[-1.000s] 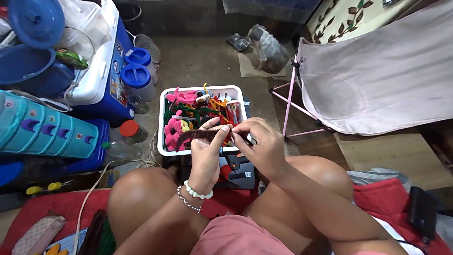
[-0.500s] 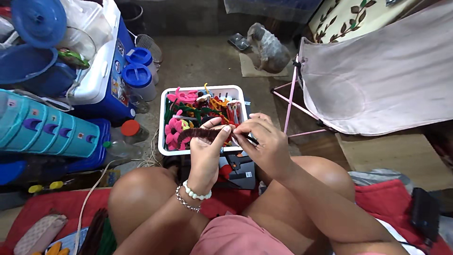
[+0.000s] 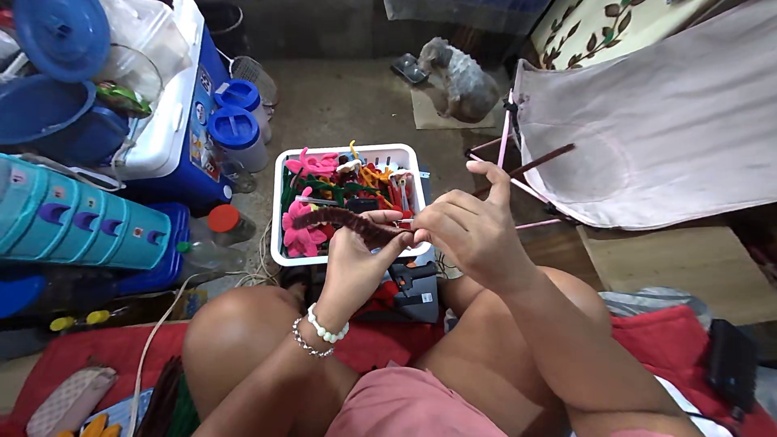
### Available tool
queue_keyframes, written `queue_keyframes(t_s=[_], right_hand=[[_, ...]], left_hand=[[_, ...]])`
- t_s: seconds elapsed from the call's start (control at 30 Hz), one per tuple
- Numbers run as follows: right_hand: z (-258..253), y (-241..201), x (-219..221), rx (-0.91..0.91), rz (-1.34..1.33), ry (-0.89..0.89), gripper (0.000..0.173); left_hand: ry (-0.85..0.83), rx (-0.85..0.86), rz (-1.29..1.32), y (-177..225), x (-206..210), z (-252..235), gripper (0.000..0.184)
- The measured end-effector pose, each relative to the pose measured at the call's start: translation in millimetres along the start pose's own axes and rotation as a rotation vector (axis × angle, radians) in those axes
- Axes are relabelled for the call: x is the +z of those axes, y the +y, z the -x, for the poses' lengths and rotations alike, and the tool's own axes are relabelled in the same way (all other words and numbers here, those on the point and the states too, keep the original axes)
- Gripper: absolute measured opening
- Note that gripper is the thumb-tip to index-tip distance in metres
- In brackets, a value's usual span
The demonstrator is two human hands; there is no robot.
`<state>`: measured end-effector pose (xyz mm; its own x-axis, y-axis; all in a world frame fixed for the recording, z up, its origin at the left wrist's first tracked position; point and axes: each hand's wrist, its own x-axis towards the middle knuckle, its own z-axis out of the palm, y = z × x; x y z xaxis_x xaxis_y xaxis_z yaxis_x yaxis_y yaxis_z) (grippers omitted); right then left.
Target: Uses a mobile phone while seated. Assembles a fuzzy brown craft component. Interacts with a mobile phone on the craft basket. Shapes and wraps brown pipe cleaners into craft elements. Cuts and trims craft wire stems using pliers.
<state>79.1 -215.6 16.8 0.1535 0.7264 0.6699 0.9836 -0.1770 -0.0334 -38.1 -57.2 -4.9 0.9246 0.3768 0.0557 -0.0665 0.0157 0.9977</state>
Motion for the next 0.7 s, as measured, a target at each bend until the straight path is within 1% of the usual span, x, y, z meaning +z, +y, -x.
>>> queue_keyframes(t_s=[0.07, 0.23, 0.37, 0.53, 0.7], right_hand=[[-1, 2, 0, -0.032, 0.037, -0.027, 0.011], [-3, 9, 1, -0.122, 0.083, -0.068, 0.009], [4, 14, 5, -0.054, -0.034, -0.100, 0.018], [4, 12, 6, 0.018, -0.192, -0.075, 0.015], [4, 10, 7, 0.019, -0.172, -0.050, 0.012]], left_hand=[[-0.028, 0.043, -0.074, -6, 0, 0, 0.029], [-0.072, 0.022, -0.128, -9, -1, -1, 0.029], [-0.084, 0.023, -0.094, -4, -5, -3, 0.030], [-0.035, -0.018, -0.049, 2, -9, -5, 0.030], [-0.032, -0.032, -0.029, 0, -11, -6, 0.031]])
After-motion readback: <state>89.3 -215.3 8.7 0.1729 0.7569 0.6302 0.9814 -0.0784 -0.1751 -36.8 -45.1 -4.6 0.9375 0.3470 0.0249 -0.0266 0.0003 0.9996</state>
